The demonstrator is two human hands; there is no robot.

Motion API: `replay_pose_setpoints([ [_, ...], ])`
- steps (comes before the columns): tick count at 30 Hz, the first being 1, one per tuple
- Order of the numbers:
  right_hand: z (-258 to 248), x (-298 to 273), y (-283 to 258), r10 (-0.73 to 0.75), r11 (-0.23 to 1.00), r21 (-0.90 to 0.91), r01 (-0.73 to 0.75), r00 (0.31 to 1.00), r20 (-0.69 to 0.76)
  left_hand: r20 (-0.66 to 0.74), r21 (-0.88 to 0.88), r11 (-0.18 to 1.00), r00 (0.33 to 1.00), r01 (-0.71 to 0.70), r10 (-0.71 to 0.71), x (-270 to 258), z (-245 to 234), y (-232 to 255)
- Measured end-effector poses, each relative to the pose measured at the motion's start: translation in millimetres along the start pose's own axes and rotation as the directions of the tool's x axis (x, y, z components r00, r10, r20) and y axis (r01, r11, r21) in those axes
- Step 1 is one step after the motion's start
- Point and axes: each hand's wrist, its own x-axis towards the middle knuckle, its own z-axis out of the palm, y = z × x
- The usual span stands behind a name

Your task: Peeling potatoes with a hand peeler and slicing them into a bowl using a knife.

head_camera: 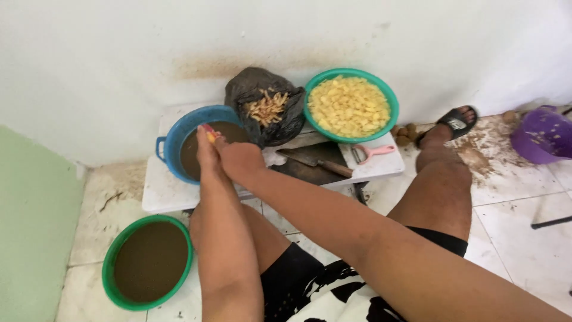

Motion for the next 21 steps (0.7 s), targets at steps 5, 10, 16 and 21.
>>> replay_pose_setpoints([
  [5,-15.7,-33.1,-4.8,-0.048,0.999,0.002,0.048,0.999,-0.005,-0.11,-0.195,0.979,0.99,0.065,-0.088,40.9,8.3,-12.4],
  [10,24.0,12.8,20.1,-0.059,0.998,0.036,0.06,0.998,-0.004,-0.125,-0.109,0.992,0.989,0.071,-0.085,0.8,6.2,7.1],
  [16,-4.9,-17.0,10.3,-0.049,0.98,0.191,0.053,0.998,-0.026,-0.137,-0.178,0.983,0.988,0.042,-0.067,-16.5,22.0,30.1],
  [21,44.9,8.4,38.9,0.053,0.995,0.077,-0.057,0.997,0.049,-0.117,-0.258,0.965,0.99,0.048,-0.081,-5.3,28.8,9.2],
])
